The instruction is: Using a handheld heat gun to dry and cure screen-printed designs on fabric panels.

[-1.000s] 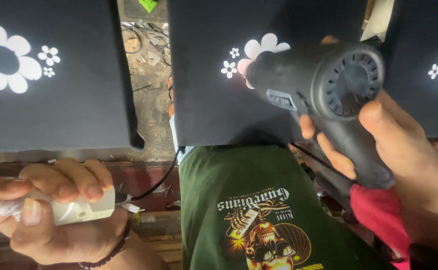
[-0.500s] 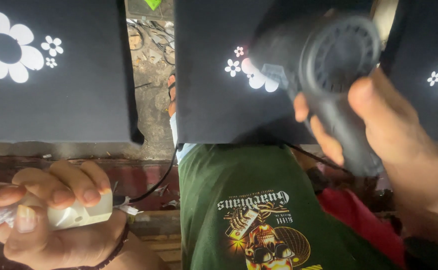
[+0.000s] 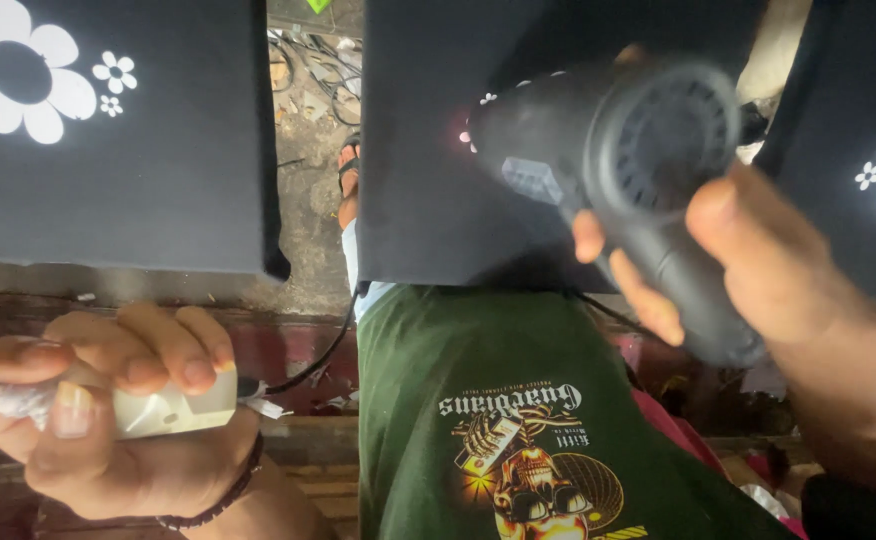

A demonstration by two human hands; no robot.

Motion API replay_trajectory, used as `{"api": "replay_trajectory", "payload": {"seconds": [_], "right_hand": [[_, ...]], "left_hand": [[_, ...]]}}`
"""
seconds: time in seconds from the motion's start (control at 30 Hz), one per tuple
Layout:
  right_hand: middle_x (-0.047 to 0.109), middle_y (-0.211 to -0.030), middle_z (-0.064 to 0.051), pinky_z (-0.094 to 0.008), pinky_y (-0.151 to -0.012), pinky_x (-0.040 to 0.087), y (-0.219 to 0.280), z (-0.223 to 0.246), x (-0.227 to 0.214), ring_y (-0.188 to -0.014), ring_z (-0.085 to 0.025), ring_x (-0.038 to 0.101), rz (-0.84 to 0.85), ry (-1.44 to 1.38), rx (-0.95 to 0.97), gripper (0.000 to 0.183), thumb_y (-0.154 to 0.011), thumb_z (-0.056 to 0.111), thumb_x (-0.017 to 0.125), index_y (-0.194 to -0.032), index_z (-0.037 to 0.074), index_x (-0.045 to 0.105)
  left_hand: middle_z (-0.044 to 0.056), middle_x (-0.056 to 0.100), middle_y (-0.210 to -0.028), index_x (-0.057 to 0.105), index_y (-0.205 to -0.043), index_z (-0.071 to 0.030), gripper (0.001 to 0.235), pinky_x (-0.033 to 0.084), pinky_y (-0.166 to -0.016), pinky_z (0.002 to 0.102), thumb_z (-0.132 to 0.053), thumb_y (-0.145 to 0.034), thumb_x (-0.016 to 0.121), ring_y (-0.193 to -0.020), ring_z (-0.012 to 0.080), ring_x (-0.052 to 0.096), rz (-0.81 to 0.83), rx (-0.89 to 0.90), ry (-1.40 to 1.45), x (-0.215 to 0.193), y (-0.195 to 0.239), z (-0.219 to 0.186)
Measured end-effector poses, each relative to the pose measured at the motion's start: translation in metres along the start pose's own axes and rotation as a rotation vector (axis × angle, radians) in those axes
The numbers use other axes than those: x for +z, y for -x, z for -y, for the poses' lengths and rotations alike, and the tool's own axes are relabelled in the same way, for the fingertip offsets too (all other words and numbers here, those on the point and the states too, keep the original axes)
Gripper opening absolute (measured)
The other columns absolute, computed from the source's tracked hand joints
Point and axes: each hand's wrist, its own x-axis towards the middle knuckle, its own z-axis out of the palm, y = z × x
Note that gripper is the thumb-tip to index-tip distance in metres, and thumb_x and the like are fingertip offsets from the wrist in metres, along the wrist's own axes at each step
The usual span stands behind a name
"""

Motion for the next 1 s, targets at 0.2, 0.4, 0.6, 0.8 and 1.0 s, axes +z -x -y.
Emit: {"api": "replay_trajectory", "payload": {"seconds": [0.2,0.4,0.6,0.8,1.0], "right_hand": [[0.069,-0.096,-0.013,-0.021,-0.029,0.043,0.002,0.006,0.005,-0.039,-0.01,0.053,-0.057,0.013,0.039,0.076,-0.097,0.059,0.072,-0.146,0.011,0.04],[0.07,-0.1,-0.015,-0.021,-0.034,0.046,0.001,0.006,-0.01,-0.045,-0.01,0.055,-0.05,-0.005,0.013,0.064,-0.098,0.057,0.071,-0.124,0.001,0.054],[0.071,-0.102,-0.012,-0.022,-0.03,0.043,-0.003,0.001,-0.013,-0.039,-0.01,0.054,0.011,0.082,0.027,0.072,-0.099,0.067,0.063,-0.12,-0.001,0.056],[0.072,-0.101,-0.013,-0.02,-0.032,0.049,0.001,0.005,-0.009,-0.043,-0.007,0.057,0.025,0.037,0.025,0.07,-0.102,0.062,0.067,-0.128,-0.001,0.053],[0.071,-0.098,-0.011,-0.019,-0.029,0.045,0.008,0.009,-0.006,-0.04,-0.006,0.054,-0.071,0.168,0.015,0.073,-0.099,0.069,0.063,-0.128,0.003,0.053]], "left_hand": [[0.004,0.057,-0.09,0.058,-0.128,-0.022,0.028,0.051,-0.06,0.04,-0.012,-0.106,0.045,-0.067,0.0232,0.057,0.004,-0.028,0.035,-0.014,0.007,0.003],[0.004,0.061,-0.089,0.063,-0.13,-0.02,0.033,0.057,-0.058,0.036,-0.009,-0.103,0.048,-0.066,0.021,0.06,0.016,-0.001,0.05,-0.006,0.003,0.006],[0.008,0.064,-0.087,0.065,-0.123,-0.013,0.024,0.062,-0.061,0.037,-0.006,-0.103,0.054,-0.067,0.0227,0.065,0.048,0.022,0.153,0.004,-0.005,0.01],[0.007,0.066,-0.089,0.066,-0.126,-0.012,0.025,0.064,-0.059,0.034,-0.004,-0.105,0.055,-0.07,0.0215,0.068,0.078,0.061,0.173,-0.004,-0.011,0.019],[0.007,0.063,-0.085,0.063,-0.122,-0.011,0.021,0.06,-0.056,0.033,-0.006,-0.104,0.054,-0.064,0.0203,0.064,0.082,0.071,0.124,0.006,-0.012,0.009]]}}
